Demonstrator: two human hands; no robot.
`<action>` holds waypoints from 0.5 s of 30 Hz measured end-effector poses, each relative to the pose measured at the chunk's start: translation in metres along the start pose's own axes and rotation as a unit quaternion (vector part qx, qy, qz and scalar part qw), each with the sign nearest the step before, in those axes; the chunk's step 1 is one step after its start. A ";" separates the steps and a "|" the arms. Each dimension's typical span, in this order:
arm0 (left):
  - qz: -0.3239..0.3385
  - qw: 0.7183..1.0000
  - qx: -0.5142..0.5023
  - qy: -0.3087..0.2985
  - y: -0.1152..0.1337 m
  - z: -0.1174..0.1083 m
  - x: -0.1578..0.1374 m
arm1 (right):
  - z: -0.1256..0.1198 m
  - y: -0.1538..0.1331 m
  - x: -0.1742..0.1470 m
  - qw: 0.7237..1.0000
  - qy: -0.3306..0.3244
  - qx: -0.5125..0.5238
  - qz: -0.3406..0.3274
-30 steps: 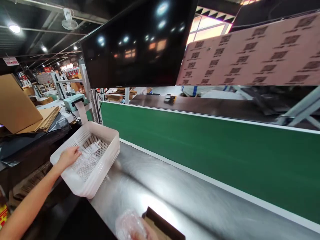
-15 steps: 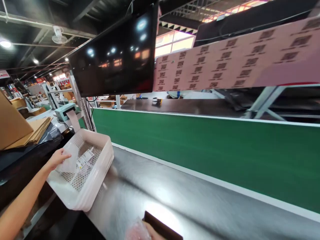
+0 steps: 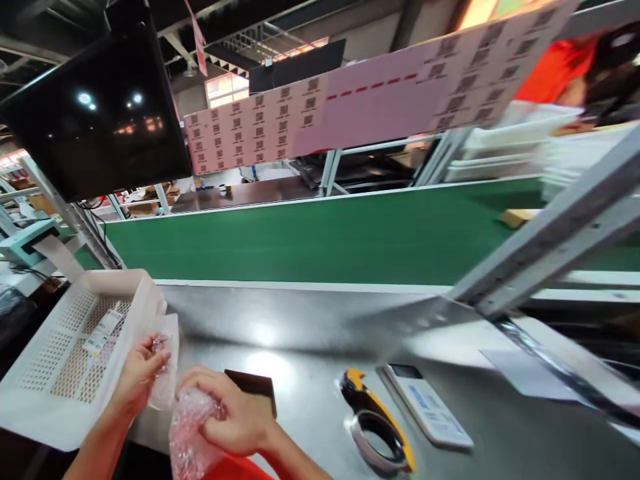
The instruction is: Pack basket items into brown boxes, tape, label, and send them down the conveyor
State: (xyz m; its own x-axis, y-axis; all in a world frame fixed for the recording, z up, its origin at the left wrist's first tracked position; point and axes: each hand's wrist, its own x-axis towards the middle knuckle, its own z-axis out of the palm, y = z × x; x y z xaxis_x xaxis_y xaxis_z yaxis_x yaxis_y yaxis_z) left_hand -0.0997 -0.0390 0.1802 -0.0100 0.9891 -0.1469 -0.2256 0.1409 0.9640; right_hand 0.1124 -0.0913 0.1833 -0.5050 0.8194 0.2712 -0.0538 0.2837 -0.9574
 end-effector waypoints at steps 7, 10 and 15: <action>-0.011 0.994 0.102 -0.042 -0.063 0.037 -0.013 | 0.002 0.029 -0.018 0.996 0.067 0.058 0.011; -0.025 0.993 0.112 -0.042 -0.069 0.032 -0.018 | 0.003 0.048 -0.020 0.989 0.111 0.073 0.067; 0.019 0.987 0.155 0.024 -0.073 0.018 -0.022 | 0.004 0.076 -0.024 0.985 0.099 -0.015 0.138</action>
State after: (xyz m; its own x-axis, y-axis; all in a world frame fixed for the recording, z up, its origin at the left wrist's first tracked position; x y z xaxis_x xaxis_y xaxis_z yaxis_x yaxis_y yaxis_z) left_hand -0.0653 -0.0704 0.1172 -0.0596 0.9918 -0.1127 0.0851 0.1176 0.9894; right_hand 0.1165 -0.0914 0.1036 -0.3185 0.9477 0.0185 0.0889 0.0493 -0.9948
